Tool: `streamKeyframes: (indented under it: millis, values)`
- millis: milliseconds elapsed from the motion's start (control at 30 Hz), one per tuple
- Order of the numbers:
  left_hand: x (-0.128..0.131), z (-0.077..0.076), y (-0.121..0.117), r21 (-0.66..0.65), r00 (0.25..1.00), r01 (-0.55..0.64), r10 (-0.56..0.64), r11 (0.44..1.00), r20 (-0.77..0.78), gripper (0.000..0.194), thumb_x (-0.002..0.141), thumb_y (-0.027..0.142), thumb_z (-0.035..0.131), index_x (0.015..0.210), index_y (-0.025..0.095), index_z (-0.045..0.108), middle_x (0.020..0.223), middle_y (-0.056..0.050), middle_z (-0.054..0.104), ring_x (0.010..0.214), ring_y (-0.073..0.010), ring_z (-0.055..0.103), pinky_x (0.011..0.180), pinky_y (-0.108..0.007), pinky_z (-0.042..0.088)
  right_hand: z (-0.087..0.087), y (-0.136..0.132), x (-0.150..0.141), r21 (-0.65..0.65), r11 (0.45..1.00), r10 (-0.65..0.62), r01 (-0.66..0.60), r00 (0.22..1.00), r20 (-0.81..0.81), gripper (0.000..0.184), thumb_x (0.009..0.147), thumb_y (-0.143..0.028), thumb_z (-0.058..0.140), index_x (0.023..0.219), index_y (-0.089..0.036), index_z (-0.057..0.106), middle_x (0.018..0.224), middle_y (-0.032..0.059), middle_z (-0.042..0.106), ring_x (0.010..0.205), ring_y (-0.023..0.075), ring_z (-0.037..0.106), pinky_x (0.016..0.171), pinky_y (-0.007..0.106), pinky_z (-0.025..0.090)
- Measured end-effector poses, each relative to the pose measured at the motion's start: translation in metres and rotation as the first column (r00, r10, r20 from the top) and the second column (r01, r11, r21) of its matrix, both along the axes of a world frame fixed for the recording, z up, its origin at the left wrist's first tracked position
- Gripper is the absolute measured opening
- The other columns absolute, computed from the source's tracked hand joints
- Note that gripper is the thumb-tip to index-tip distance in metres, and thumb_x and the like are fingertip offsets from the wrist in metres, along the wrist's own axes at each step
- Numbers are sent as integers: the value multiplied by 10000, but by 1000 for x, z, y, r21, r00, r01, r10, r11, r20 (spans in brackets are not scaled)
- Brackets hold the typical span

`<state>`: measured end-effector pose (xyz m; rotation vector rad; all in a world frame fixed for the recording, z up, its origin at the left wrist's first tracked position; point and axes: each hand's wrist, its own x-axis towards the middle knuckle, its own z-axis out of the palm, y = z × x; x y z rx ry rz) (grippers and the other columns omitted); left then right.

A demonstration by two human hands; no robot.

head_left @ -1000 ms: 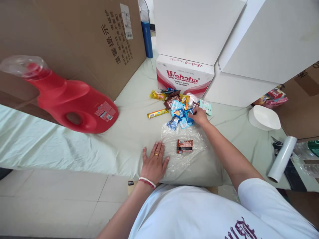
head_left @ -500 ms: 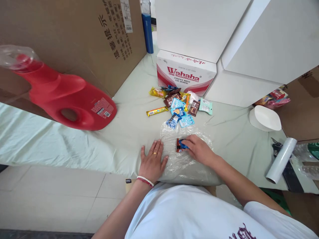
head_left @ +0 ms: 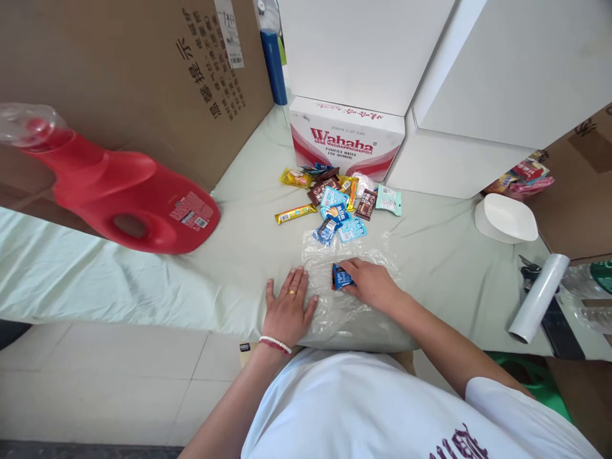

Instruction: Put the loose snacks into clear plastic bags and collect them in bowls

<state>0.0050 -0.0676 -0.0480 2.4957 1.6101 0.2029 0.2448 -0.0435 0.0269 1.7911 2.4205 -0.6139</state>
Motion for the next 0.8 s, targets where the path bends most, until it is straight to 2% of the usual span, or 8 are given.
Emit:
streamKeyframes:
  millis: [267,400,467,533,567,667,733,800]
  values:
    - [0,-2,0,6,1000,0,0,1000,-3,622,1045,432,331,1606,163,344,1640,-163,378,1520,-328,383,1249,-683,131,-10,-8,15,9,1000,-15,15,1000,17,587,957,-305,616,1517,-260,445,1433,113,600,1131,290,676,826,342,513]
    - [-8,-7,-6,152,997,-68,61,986,53,690,1017,457,444,1624,157,310,1663,-188,329,1557,-372,295,1259,-648,137,-10,-8,17,11,1000,-3,3,1000,16,597,956,-307,624,1523,-244,447,1428,118,602,1110,292,683,817,344,525]
    - [-14,-8,-9,270,994,28,-54,962,90,656,1006,392,509,1623,278,319,1630,-130,420,1556,-361,301,1269,-649,34,-10,-8,17,18,1000,0,0,1000,5,615,952,-302,632,1533,-247,438,1455,120,582,1099,291,688,820,351,536]
    - [-20,-7,-8,298,953,245,-286,922,101,639,1013,288,507,1611,389,304,1550,-58,546,1521,-301,386,1275,-616,-57,-10,-12,20,39,999,-7,8,999,-33,644,949,-310,641,1550,-260,414,1524,121,519,1116,291,684,829,365,551]
    - [-23,-6,-5,268,912,356,-396,895,109,649,1020,250,486,1617,397,278,1512,-43,588,1493,-267,432,1284,-587,-63,-10,-17,23,63,998,-18,23,997,-69,644,955,-323,637,1553,-265,405,1553,122,485,1145,294,672,838,375,558]
    - [-32,-1,6,112,814,545,-556,831,170,687,1031,308,471,1652,275,180,1502,-97,593,1453,-245,483,1300,-541,33,-10,-42,41,171,984,-12,60,963,-269,549,1010,-390,564,1527,-269,425,1544,131,475,1249,285,612,912,407,563]
    - [-39,1,14,49,793,576,-572,816,211,781,1004,456,515,1654,208,159,1543,-156,536,1467,-289,458,1287,-564,93,-14,-67,56,214,977,93,-8,917,-388,557,1007,-474,567,1507,-263,445,1499,146,512,1287,285,573,1002,442,535]
    - [-46,3,21,9,786,587,-572,810,233,879,955,566,552,1648,188,167,1581,-194,474,1479,-330,431,1272,-595,114,-21,-93,68,204,972,197,-121,891,-409,676,937,-555,659,1505,-248,458,1492,164,520,1310,315,540,1073,497,491]
